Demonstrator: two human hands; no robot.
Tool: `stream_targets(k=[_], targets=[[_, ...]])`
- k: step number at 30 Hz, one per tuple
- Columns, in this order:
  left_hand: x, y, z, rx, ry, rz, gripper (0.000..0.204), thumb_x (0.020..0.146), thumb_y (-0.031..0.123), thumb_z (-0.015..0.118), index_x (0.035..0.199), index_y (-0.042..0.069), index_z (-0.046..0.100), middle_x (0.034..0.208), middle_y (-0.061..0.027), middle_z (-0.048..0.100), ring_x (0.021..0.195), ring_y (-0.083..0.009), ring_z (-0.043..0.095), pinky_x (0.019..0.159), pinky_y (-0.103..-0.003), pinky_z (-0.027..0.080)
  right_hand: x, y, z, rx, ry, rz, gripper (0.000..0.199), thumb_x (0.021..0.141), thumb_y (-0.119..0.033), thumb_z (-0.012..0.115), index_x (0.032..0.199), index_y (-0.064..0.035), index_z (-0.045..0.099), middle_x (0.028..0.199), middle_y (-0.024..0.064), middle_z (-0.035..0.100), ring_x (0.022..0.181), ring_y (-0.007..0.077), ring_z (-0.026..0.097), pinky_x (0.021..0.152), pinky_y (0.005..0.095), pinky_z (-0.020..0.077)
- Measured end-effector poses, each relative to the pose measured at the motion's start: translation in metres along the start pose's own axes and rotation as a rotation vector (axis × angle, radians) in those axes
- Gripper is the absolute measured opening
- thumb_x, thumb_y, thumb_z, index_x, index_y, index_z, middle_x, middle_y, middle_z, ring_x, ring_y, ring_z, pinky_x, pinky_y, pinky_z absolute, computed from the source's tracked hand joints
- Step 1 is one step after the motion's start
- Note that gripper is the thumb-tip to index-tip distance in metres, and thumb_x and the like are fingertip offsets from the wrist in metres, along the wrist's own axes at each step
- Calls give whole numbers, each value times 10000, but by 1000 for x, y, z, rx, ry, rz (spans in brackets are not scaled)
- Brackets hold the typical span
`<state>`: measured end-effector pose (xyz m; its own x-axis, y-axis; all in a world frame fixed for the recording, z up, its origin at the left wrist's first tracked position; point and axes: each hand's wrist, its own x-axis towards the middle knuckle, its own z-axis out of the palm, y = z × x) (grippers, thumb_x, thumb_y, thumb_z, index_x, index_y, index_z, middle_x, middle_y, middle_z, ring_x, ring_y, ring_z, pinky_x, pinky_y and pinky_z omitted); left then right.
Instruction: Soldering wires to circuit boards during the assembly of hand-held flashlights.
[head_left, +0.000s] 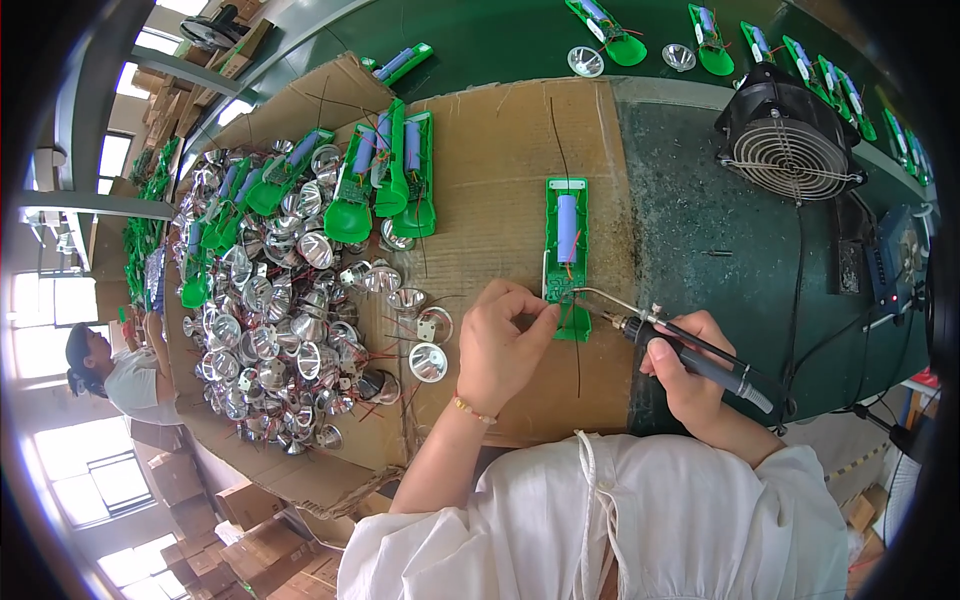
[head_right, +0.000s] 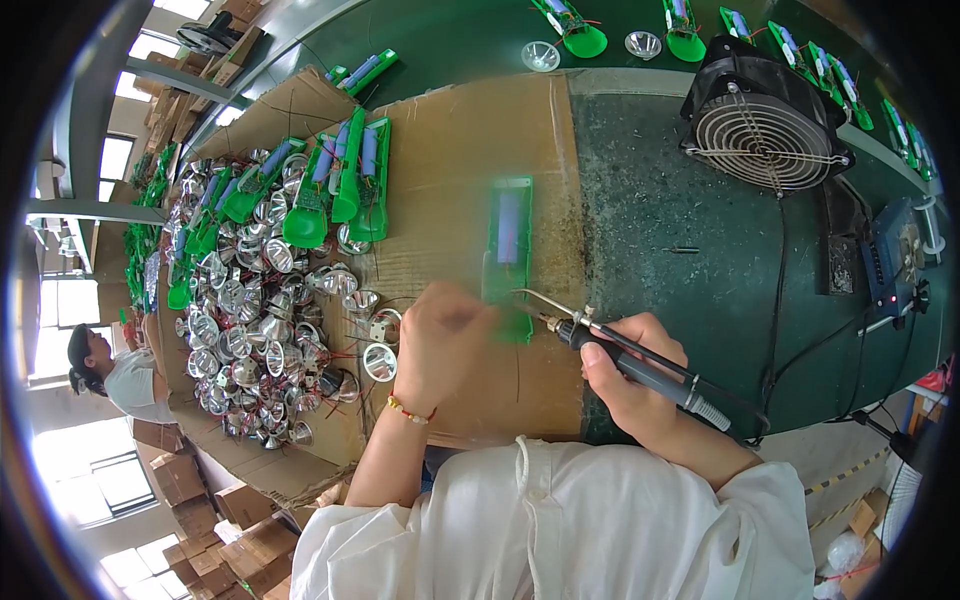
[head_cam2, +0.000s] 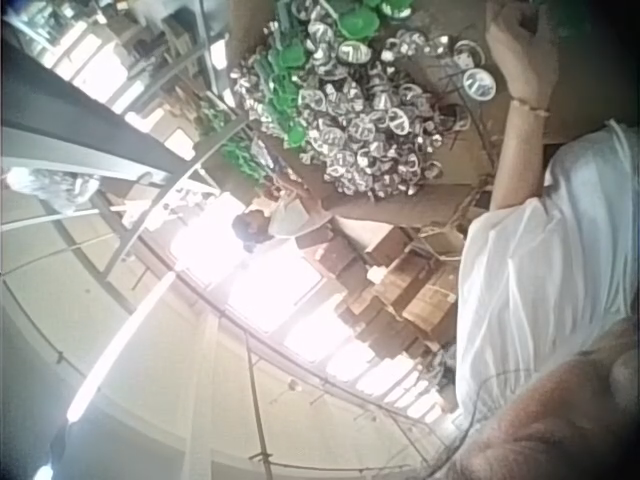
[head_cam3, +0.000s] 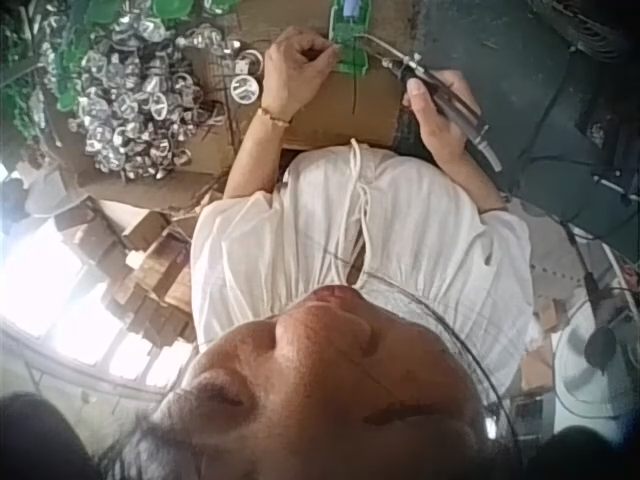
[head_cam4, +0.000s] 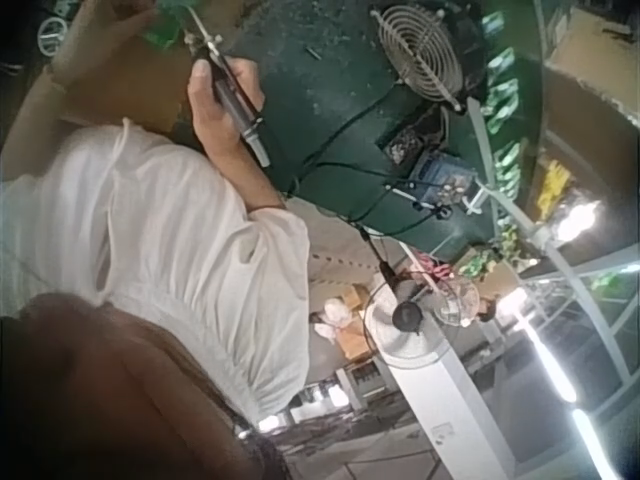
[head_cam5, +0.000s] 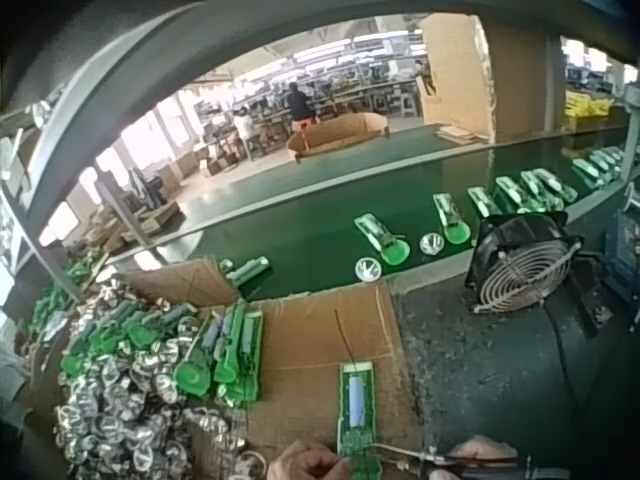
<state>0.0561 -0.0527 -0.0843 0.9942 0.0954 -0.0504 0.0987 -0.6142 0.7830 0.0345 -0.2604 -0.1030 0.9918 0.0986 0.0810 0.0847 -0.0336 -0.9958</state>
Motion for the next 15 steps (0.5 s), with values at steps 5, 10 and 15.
stream_targets(k=[5,10,15], targets=[[1,-1,0,-23,-7,14,109,707,134,663,709,26,646,743,-65,560,549,-168,527,508,-268,410,0,2,-1,-62,-3,-26,166,787,-92,616,822,11,491,585,40,576,532,66,547,485,210,438],[2,0,0,3,-19,-11,107,706,125,665,710,20,644,743,-69,562,572,-163,547,522,-262,420,-2,-8,1,111,108,77,165,802,-95,604,842,19,490,631,64,570,533,88,545,492,228,459],[2,-2,-2,-1,-35,-11,118,708,134,666,713,18,644,750,-73,566,582,-162,556,531,-268,427,-1,-5,-5,170,119,12,143,812,-62,579,863,35,487,671,82,554,545,99,541,488,231,461]])
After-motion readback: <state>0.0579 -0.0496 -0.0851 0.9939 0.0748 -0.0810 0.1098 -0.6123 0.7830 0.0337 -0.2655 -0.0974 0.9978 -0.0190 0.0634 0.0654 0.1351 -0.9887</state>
